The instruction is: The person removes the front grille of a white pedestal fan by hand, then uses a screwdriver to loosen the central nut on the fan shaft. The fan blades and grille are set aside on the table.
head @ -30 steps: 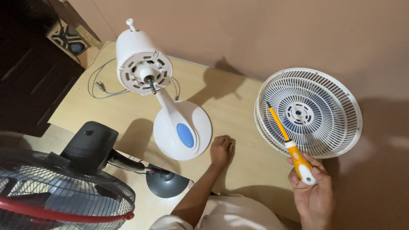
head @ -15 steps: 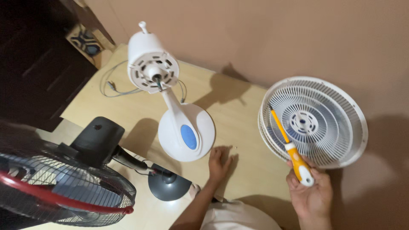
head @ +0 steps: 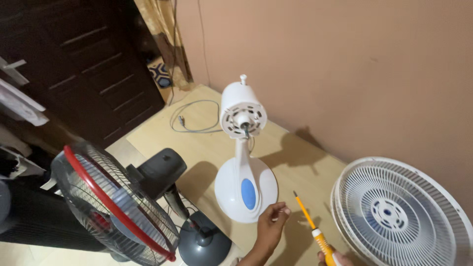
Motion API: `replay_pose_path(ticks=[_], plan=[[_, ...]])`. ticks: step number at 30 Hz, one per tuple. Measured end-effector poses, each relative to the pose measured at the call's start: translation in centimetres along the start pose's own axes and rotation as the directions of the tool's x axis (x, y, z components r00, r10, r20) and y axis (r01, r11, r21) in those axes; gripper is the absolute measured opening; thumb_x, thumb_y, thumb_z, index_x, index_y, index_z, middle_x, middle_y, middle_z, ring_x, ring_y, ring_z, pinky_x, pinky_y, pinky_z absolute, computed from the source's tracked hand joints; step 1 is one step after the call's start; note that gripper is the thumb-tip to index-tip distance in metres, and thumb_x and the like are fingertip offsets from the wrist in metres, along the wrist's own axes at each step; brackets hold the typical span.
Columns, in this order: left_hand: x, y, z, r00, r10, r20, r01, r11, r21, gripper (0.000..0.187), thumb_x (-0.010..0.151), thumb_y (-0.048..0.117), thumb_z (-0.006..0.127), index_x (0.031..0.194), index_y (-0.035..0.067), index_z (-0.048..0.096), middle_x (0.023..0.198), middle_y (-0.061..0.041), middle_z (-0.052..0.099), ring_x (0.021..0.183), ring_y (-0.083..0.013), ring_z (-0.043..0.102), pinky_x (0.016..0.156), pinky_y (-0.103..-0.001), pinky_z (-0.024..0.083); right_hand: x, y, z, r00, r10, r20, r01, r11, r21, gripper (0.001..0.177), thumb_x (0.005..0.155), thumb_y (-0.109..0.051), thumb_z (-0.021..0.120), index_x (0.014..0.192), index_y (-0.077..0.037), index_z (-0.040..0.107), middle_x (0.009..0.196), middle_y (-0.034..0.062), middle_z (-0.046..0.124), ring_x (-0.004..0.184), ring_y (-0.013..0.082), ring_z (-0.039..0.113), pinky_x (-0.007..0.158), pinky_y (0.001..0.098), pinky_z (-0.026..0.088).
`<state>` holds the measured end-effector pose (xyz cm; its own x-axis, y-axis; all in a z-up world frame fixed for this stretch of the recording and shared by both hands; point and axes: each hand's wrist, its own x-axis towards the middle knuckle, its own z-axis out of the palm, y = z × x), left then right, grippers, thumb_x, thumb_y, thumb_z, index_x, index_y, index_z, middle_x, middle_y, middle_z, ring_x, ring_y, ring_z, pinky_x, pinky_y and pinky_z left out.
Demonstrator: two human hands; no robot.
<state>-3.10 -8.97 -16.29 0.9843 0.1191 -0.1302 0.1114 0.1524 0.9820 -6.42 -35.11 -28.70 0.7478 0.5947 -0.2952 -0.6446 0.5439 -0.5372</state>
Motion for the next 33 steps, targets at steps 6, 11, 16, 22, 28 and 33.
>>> replay_pose_path(ticks=[6,11,16,22,28,33], plan=[[1.7,7.8,0.0,0.979,-0.003,0.206,0.075,0.936,-0.344,0.038,0.098,0.022,0.063,0.13,0.001,0.064,0.113,-0.008,0.075,0.093,-0.0137,0.071,0.084,-0.03,0.057,4.6,-0.8,2.7,0.982,-0.021,-0.189,-0.031,0.963,-0.269,0.065,0.087,-0.041,0.063,0.141,-0.011,0.046,0.103,0.0113,0.066,0.072,0.0187,0.057,0.063,0.0352,0.051],[4.4,13.2,-0.8,0.981,0.094,0.169,-0.025,0.928,-0.372,0.041,0.099,0.019,0.061,0.136,0.001,0.062,0.112,-0.008,0.075,0.087,-0.0137,0.069,0.077,-0.029,0.057,4.8,-3.2,8.2,0.961,-0.149,-0.232,0.032,0.895,-0.444,0.066,0.086,-0.037,0.065,0.143,-0.011,0.047,0.11,0.0139,0.07,0.073,0.0181,0.062,0.063,0.0368,0.055],[6.9,16.3,-2.0,0.979,0.137,0.148,-0.062,0.903,-0.424,0.042,0.098,0.018,0.064,0.136,0.0,0.062,0.109,-0.008,0.074,0.086,-0.0125,0.068,0.074,-0.028,0.055,4.2,-4.2,17.9,0.873,-0.388,-0.295,0.166,0.806,-0.569,0.061,0.088,-0.029,0.065,0.143,-0.009,0.049,0.105,0.0158,0.073,0.056,0.0166,0.058,0.052,0.0334,0.052],[9.0,17.8,-3.0,0.984,0.089,0.154,0.0,0.868,-0.497,0.039,0.097,0.018,0.065,0.133,0.003,0.064,0.108,-0.006,0.075,0.085,-0.0129,0.069,0.074,-0.027,0.056,5.5,-5.9,26.2,0.824,-0.485,-0.292,0.216,0.746,-0.63,0.056,0.09,-0.024,0.061,0.141,-0.004,0.052,0.088,0.0127,0.069,0.048,0.0112,0.049,0.042,0.0267,0.04],[10.2,18.0,-2.9,0.984,0.081,0.159,0.019,0.84,-0.542,0.036,0.097,0.017,0.065,0.131,0.005,0.067,0.105,-0.007,0.074,0.085,-0.0135,0.069,0.073,-0.028,0.056,5.9,-7.3,28.9,0.813,-0.485,-0.324,0.199,0.753,-0.627,0.055,0.091,-0.025,0.061,0.141,-0.005,0.051,0.088,0.0126,0.068,0.046,0.0115,0.048,0.04,0.0275,0.038],[10.9,18.1,-2.6,0.984,0.056,0.167,0.051,0.816,-0.575,0.035,0.097,0.016,0.066,0.13,0.005,0.067,0.105,-0.007,0.075,0.086,-0.0135,0.069,0.073,-0.028,0.055,5.6,-7.8,30.5,0.792,-0.469,-0.391,0.158,0.776,-0.611,0.053,0.093,-0.027,0.061,0.139,-0.005,0.052,0.088,0.012,0.067,0.046,0.0107,0.046,0.038,0.0277,0.035]])
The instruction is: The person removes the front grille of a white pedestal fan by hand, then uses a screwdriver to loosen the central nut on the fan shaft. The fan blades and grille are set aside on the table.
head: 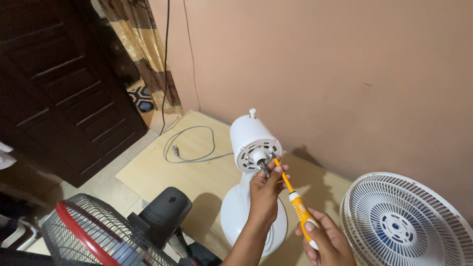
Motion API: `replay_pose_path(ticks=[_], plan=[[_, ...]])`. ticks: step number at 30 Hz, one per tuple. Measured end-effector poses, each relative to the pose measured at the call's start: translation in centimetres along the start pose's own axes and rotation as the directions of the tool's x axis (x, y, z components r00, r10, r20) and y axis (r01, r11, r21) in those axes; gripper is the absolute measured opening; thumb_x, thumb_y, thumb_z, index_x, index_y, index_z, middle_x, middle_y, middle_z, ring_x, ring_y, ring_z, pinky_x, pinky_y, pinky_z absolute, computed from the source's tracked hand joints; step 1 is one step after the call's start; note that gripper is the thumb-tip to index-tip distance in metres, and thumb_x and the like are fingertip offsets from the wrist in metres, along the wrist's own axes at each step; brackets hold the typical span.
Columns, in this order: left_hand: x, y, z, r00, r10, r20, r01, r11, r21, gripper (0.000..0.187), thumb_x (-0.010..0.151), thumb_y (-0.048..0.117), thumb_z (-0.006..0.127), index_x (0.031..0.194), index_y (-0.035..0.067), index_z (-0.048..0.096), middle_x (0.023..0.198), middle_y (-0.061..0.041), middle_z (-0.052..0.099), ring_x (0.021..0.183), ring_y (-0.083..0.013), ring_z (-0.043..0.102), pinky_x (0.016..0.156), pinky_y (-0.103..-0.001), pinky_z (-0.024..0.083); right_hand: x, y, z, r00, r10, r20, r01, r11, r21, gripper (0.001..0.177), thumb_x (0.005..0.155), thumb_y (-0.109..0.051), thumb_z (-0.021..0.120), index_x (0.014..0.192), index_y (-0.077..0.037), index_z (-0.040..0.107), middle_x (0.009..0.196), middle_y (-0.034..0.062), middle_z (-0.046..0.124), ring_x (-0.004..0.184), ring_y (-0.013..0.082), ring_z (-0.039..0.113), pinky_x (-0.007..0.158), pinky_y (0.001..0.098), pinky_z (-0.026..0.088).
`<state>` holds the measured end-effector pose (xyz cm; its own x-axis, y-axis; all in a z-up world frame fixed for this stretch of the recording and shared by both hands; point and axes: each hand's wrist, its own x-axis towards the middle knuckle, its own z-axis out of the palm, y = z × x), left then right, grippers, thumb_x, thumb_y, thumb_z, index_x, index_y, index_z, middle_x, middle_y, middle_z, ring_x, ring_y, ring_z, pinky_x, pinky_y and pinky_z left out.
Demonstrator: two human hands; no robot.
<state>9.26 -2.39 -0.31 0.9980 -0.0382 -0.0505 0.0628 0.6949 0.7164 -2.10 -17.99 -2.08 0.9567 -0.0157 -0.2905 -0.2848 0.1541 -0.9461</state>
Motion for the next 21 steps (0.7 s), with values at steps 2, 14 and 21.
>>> replay_pose_path(ticks=[2,14,21], plan=[[-0.1,0.1,0.0,1.0,-0.006,-0.007,0.006,1.0,-0.002,0.035,0.096,0.016,0.066,0.129,0.005,0.067,0.105,-0.007,0.075,0.086,-0.0136,0.069,0.073,-0.028,0.056,0.0,-0.3,0.1,1.0,-0.02,0.019,0.02,1.0,0.023,0.052,0.091,-0.024,0.059,0.139,-0.003,0.052,0.087,0.0134,0.066,0.045,0.0113,0.046,0.039,0.0277,0.037],[0.0,0.1,0.1,1.0,0.011,-0.01,-0.011,1.0,-0.007,0.032,0.095,0.017,0.07,0.125,0.005,0.068,0.103,-0.006,0.075,0.084,-0.012,0.068,0.069,-0.026,0.054,2.1,1.2,-2.3,0.776,-0.057,0.628,-0.287,0.855,0.432,0.051,0.112,-0.045,0.045,0.132,0.002,0.051,0.079,0.0056,0.055,0.054,0.0142,0.043,0.049,0.0302,0.037],[0.2,0.2,0.5,0.999,0.035,-0.009,-0.035,0.999,-0.04,0.03,0.095,0.017,0.071,0.122,0.003,0.069,0.099,-0.004,0.072,0.084,-0.0115,0.067,0.07,-0.026,0.055,1.7,-0.4,-2.6,0.876,0.273,0.397,-0.452,0.75,0.483,0.049,0.09,-0.052,0.046,0.114,-0.013,0.061,0.052,0.0011,0.043,0.033,0.0129,0.031,0.035,0.029,0.026]])
